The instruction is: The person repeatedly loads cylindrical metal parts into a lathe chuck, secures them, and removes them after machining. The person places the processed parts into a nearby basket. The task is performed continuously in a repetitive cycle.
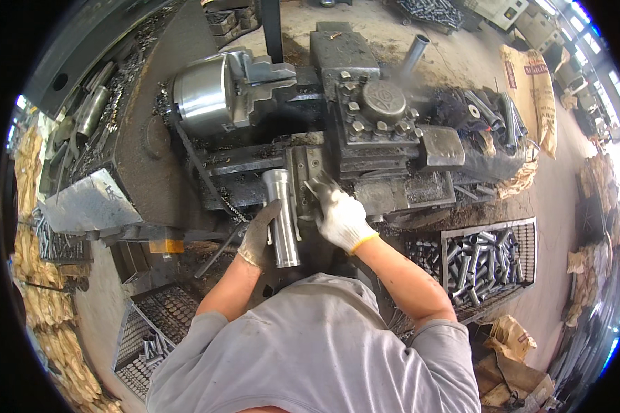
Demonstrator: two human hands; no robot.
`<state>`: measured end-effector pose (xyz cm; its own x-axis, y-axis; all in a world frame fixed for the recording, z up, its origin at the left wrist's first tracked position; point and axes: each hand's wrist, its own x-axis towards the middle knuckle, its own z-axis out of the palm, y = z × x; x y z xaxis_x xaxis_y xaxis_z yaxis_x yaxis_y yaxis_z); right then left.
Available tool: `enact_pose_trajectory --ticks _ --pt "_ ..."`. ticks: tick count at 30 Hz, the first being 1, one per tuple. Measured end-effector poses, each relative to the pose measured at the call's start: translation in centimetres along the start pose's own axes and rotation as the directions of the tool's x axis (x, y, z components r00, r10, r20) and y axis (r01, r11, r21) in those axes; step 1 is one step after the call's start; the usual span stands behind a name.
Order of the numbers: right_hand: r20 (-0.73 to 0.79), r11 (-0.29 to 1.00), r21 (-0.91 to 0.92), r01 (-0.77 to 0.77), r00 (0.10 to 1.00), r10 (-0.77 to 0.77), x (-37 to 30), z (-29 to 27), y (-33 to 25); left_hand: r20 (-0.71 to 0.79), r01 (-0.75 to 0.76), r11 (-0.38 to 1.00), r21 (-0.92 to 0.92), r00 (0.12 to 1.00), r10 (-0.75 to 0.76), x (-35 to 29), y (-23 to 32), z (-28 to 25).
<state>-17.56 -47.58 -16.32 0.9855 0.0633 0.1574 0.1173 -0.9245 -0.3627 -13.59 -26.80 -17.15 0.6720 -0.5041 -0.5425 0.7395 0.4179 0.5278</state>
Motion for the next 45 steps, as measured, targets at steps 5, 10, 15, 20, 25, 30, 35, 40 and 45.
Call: enact_pose_trajectory --ticks 5,10,15,20,25,30,35,40,45 --pt "0.203 0.980 -0.116 -0.161 0.962 0.182 3.3 0.3 1.6 0.108 -0.168 0.986 0.001 0.980 0.166 2.7 1.4 -5.7" --pt "0.503 0.385 0.744 -0.546 0.837 0.215 5.5 -4.3 0.9 -0.006 -0.287 0.953 -0.097 0.958 0.288 3.1 1.7 -2.5" --pt "0.583 0.489 0.619 -0.614 0.777 0.237 8.4 -5.2 -3.2 0.226 -0.621 0.780 0.083 0.773 0.592 3.2 3.1 4.4" --pt "0.109 0.773 0.620 0.133 0.961 -0.253 11.9 -15.7 -1.6 0.175 -0.224 0.967 0.123 0.964 0.201 6.6 5.8 5.6" --pt "0.015 0.859 -0.317 0.403 0.907 -0.420 24.2 -21.9 3.9 0.221 -0.372 0.183 0.910 0.809 0.545 12.7 4.1 7.4" --pt "0.410 0.528 -0.661 0.534 0.846 -0.341 32.7 -17.5 10.3 -0.019 -0.572 0.718 0.398 0.777 0.629 7.0 2.4 -2.6" --pt "0.667 0.942 -0.163 0.295 0.736 -0.115 33.7 -12.9 10.1 -0.619 -0.472 0.854 0.219 0.609 0.496 -2.6 -2.2 -12.5" --pt "0.640 0.953 -0.017 0.304 0.735 -0.223 34.8 -9.4 9.9 -0.799 -0.703 0.691 0.165 0.315 0.512 -7.2 -0.8 -19.1" --pt "0.773 0.936 -0.089 0.340 0.616 -0.150 36.4 -8.1 11.3 -0.890 -0.818 0.572 0.061 0.215 0.402 -8.5 1.7 -21.2"
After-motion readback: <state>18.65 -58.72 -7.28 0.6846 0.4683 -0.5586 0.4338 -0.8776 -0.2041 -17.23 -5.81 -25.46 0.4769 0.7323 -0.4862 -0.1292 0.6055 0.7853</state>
